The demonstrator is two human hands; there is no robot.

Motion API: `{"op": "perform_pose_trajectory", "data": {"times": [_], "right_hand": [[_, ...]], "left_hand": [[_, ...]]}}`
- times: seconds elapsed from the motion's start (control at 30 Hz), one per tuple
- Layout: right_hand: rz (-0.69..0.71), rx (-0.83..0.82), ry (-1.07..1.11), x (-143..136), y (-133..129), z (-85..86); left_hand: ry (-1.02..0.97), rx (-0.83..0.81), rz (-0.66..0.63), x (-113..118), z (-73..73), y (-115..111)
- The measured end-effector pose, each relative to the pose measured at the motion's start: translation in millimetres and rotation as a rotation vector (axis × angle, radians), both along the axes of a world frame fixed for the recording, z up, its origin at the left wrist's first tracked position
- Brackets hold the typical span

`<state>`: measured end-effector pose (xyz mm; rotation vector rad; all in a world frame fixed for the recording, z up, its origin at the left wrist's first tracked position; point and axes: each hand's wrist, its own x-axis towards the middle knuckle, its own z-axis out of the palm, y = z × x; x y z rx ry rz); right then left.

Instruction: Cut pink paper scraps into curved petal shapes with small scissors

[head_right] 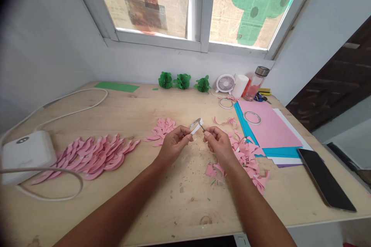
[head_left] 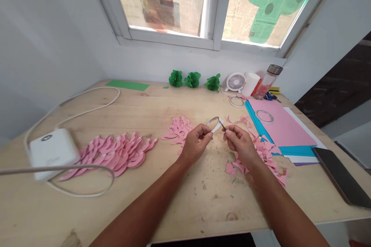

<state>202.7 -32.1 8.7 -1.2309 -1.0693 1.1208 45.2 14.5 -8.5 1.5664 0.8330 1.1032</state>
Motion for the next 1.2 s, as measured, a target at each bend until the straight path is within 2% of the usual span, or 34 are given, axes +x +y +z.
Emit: {"op": "perform_pose_trajectory", "data": {"times": [0.5, 1.2], "right_hand": [[0.006, 0.022, -0.029, 3.8, 1.2, 0.6], [-0.006, 0.007, -0.064, 2.7, -1.2, 5.2]], "left_hand": [[-0.073, -0.019, -0.004, 1.1, -4.9, 2.6], [-0.063, -0.017, -0.003, 0.2, -7.8, 3.9]]}}
